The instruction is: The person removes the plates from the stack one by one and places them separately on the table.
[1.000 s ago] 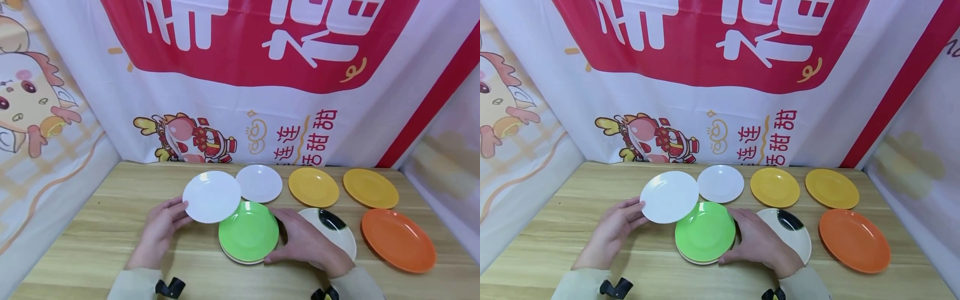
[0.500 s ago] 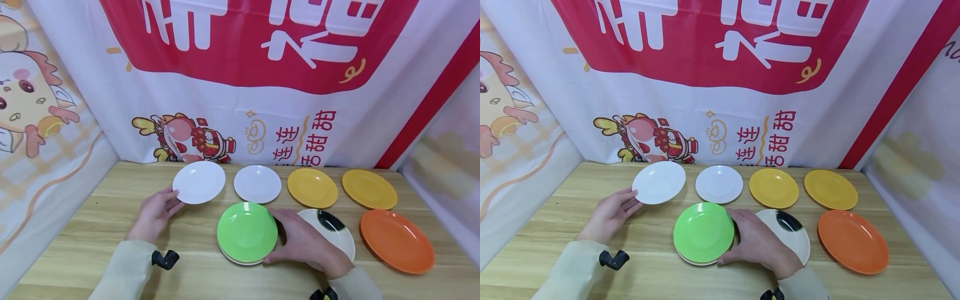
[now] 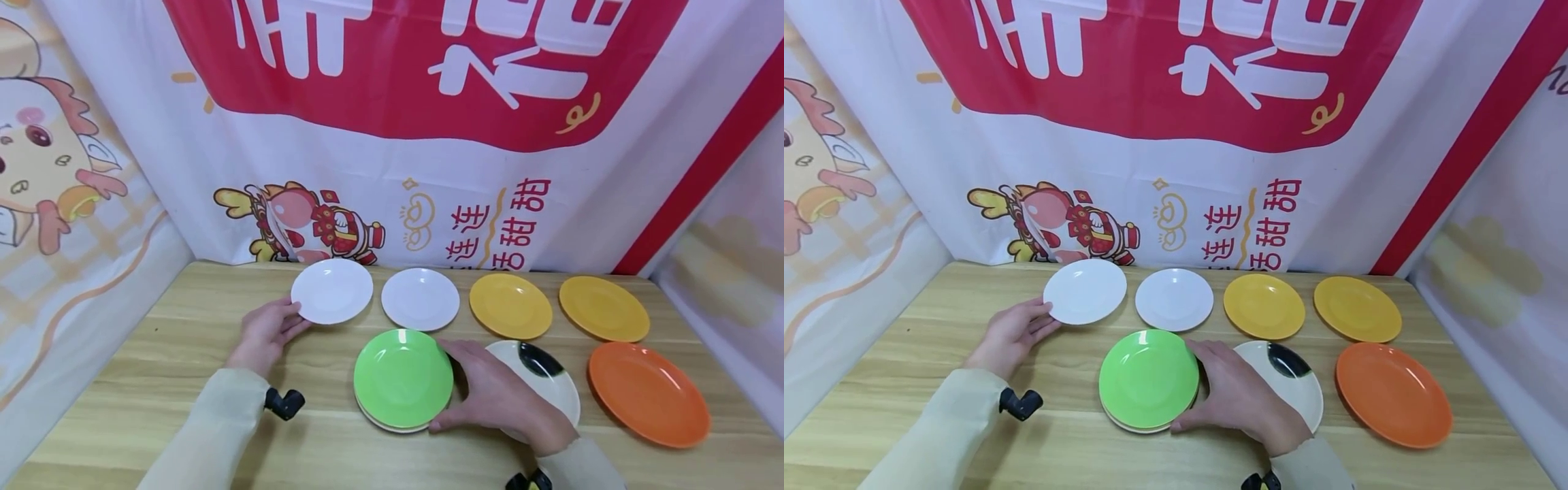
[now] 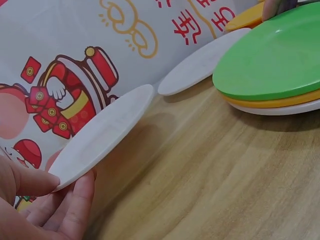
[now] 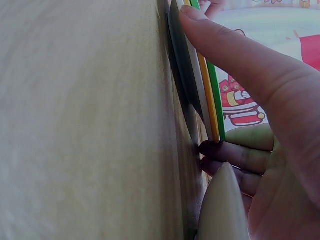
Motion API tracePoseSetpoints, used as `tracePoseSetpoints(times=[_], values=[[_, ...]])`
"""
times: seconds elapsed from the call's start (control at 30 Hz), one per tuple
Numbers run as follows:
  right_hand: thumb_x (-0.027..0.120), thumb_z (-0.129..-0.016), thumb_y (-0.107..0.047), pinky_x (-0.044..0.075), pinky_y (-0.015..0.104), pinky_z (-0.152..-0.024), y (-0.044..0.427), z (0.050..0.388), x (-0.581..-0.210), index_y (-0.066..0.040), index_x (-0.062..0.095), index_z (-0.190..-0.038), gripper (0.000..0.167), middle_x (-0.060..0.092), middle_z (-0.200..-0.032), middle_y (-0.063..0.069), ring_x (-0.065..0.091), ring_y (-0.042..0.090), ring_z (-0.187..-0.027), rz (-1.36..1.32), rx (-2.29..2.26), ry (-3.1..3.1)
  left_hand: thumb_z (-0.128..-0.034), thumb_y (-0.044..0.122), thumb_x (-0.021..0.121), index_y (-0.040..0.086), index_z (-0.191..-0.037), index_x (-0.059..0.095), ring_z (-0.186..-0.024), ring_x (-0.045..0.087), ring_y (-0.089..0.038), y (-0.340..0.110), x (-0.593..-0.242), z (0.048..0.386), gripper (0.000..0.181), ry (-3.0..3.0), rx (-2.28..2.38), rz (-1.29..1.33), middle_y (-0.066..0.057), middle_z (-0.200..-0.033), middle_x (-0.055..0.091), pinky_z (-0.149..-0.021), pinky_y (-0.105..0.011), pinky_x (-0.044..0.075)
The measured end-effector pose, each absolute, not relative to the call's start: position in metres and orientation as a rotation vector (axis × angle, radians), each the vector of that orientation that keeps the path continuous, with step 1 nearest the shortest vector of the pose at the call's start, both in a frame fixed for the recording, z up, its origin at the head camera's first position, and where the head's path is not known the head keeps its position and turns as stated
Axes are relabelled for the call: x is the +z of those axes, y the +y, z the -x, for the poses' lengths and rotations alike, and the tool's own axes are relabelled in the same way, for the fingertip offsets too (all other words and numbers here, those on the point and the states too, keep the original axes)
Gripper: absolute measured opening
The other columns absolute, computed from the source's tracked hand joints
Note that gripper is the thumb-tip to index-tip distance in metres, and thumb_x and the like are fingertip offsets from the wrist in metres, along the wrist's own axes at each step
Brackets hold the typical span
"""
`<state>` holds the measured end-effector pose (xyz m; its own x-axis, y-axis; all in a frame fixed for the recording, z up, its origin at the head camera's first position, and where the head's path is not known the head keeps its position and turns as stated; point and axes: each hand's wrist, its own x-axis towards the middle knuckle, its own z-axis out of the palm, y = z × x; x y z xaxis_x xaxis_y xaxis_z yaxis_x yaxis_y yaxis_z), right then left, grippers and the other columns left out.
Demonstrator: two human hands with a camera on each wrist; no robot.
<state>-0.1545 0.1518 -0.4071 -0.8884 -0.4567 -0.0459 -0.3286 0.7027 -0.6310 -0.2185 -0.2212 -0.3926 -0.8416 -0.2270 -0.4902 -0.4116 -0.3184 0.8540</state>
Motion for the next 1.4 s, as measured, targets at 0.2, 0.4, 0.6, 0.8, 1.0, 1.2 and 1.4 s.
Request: tracePoseSetpoints(times=[0.2,0.4,0.6,0.8,1.0,1.2,1.4], values=[[0.100,-0.056,-0.069,0.044,0.056,-0.124,0.152,0.155,-0.407,-0.030,0.050,-0.159,0.121,0.061,-0.152,-0.008,0.054,0.021,-0.144,0.654,-0.957,2.711,-0.1070,0.002,0.060,0.004,-0.165,0.038,-0.086,0.074,-0.007,-0.220,-0.399,0.220,0.063,1.715,2.327,0.898,-0.018,-0.152,0.060,-0.103,-0.031,0.062],[0.101,-0.055,-0.068,0.044,0.056,-0.124,0.152,0.155,-0.408,-0.031,0.050,-0.159,0.121,0.061,-0.151,-0.009,0.054,0.021,-0.144,0.656,-0.959,2.716,-0.1069,0.000,0.060,0.001,-0.165,0.037,-0.088,0.073,-0.008,-0.221,-0.401,0.222,0.063,1.813,2.275,0.886,-0.020,-0.156,0.055,-0.098,-0.028,0.063],[0.101,-0.055,-0.068,0.044,0.056,-0.124,0.152,0.155,-0.408,-0.028,0.050,-0.160,0.122,0.061,-0.152,-0.006,0.054,0.023,-0.144,0.647,-0.949,2.720,-0.1090,0.006,0.058,-0.006,-0.161,0.039,-0.097,0.071,-0.012,-0.222,-0.401,0.226,0.057,2.034,2.113,0.857,-0.024,-0.151,0.054,-0.093,-0.027,0.065],[0.100,-0.055,-0.069,0.044,0.056,-0.125,0.153,0.154,-0.408,-0.028,0.050,-0.160,0.123,0.060,-0.154,-0.004,0.053,0.024,-0.146,0.630,-0.931,2.731,-0.1059,0.008,0.063,-0.008,-0.147,0.056,-0.075,0.074,-0.005,-0.218,-0.403,0.231,0.045,2.256,1.943,0.902,-0.019,-0.125,0.068,-0.078,-0.024,0.066],[0.100,-0.055,-0.069,0.043,0.056,-0.125,0.153,0.154,-0.408,-0.029,0.050,-0.160,0.123,0.059,-0.154,-0.005,0.052,0.023,-0.147,0.629,-0.930,2.732,-0.1038,0.008,0.066,-0.009,-0.136,0.061,-0.062,0.073,-0.007,-0.219,-0.405,0.232,0.037,2.363,1.881,0.896,-0.010,-0.091,0.074,-0.068,-0.026,0.066],[0.100,-0.056,-0.069,0.043,0.056,-0.125,0.152,0.153,-0.408,-0.028,0.050,-0.160,0.123,0.059,-0.154,-0.005,0.052,0.023,-0.147,0.629,-0.935,2.726,-0.1036,0.009,0.066,-0.008,-0.135,0.060,-0.062,0.073,-0.008,-0.219,-0.403,0.228,0.036,2.349,1.881,0.902,-0.010,-0.093,0.072,-0.069,-0.026,0.066],[0.100,-0.055,-0.070,0.044,0.056,-0.125,0.152,0.154,-0.408,-0.029,0.050,-0.160,0.123,0.059,-0.154,-0.005,0.052,0.023,-0.146,0.623,-0.922,2.732,-0.1046,0.009,0.065,-0.007,-0.133,0.060,-0.062,0.073,-0.008,-0.220,-0.400,0.228,0.033,2.344,1.854,0.900,-0.006,-0.084,0.072,-0.068,-0.026,0.066]])
